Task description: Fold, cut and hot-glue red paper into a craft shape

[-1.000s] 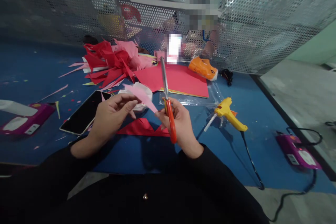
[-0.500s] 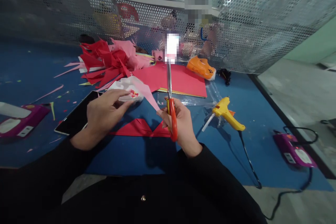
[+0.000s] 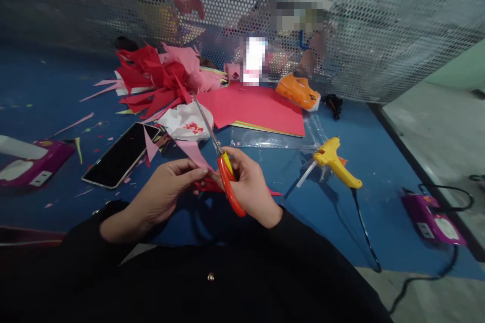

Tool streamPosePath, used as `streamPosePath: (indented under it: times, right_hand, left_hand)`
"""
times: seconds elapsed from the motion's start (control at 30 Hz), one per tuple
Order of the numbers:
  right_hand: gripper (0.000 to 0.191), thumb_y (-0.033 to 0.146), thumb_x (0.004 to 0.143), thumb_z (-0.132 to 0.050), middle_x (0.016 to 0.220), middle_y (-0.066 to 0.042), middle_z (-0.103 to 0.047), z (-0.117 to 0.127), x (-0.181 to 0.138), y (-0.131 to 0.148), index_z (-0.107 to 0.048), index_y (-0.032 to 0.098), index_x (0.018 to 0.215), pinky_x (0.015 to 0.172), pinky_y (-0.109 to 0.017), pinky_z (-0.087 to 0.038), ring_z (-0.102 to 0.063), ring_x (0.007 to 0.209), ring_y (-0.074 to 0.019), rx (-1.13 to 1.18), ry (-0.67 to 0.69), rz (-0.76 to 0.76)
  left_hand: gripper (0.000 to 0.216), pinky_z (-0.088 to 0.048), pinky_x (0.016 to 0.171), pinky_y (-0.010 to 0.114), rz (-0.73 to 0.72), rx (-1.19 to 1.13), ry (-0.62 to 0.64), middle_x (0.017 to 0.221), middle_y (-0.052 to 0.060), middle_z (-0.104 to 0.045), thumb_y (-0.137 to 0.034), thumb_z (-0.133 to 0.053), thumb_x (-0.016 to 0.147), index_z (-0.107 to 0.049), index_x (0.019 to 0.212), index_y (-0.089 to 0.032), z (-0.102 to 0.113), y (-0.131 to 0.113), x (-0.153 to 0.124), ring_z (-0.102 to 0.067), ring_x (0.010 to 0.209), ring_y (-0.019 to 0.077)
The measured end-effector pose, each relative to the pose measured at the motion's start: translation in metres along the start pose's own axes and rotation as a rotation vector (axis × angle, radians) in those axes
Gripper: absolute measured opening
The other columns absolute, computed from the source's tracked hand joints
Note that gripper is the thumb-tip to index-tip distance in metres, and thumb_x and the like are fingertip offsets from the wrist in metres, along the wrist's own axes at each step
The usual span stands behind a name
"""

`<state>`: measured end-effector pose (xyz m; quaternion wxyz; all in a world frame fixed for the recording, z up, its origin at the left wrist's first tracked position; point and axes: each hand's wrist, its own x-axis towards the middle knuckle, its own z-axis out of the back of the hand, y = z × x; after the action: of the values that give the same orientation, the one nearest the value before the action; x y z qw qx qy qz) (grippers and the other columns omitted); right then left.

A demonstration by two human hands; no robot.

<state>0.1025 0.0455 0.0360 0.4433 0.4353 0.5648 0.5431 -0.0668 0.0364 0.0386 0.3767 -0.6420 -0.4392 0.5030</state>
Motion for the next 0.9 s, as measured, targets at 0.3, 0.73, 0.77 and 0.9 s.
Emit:
streamPosePath:
  times: [0.3, 0.73, 0.77, 0.9]
  right_hand:
    - [0.051, 0.030, 0.076, -0.076, 0.087, 0.001, -0.065, 0.026, -0.016, 0.003, -0.061, 0.022, 0.125, 0.074, -0.027, -0.053, -0.060, 0.077, -0.0143, -0.287, 0.078, 0.040]
    - [0.053, 0.027, 0.076, -0.078, 0.115, -0.003, -0.070, 0.042, -0.025, 0.010, -0.064, 0.032, 0.126, 0.081, -0.030, -0.057, -0.068, 0.092, -0.0205, -0.524, 0.245, -0.012]
    - [0.052, 0.027, 0.075, -0.079, 0.115, -0.003, -0.070, 0.041, -0.025, 0.009, -0.065, 0.032, 0.126, 0.079, -0.031, -0.057, -0.068, 0.092, -0.0208, -0.527, 0.248, -0.011]
    - [0.053, 0.027, 0.075, -0.080, 0.118, -0.004, -0.070, 0.037, -0.026, 0.008, -0.066, 0.032, 0.126, 0.079, -0.032, -0.058, -0.068, 0.092, -0.0215, -0.526, 0.241, 0.020]
  left_hand:
    - [0.014, -0.052, 0.056, 0.018, -0.073, -0.090, -0.129, 0.075, 0.005, -0.076, -0.028, -0.080, 0.076, -0.074, 0.075, -0.015, 0.019, -0.012, -0.002, -0.069, 0.064, 0.0126]
    - [0.010, -0.051, 0.051, 0.018, -0.091, -0.109, -0.222, 0.070, 0.004, -0.075, -0.023, -0.081, 0.070, -0.072, 0.070, -0.017, 0.029, -0.017, 0.002, -0.069, 0.060, 0.0134]
    - [0.011, -0.051, 0.052, 0.019, -0.084, -0.101, -0.222, 0.071, 0.004, -0.075, -0.023, -0.081, 0.070, -0.072, 0.070, -0.017, 0.029, -0.017, 0.002, -0.069, 0.061, 0.0141]
    - [0.013, -0.053, 0.057, 0.022, -0.078, -0.127, -0.200, 0.070, 0.004, -0.074, -0.026, -0.081, 0.070, -0.072, 0.074, -0.017, 0.027, -0.016, 0.002, -0.070, 0.064, 0.0153]
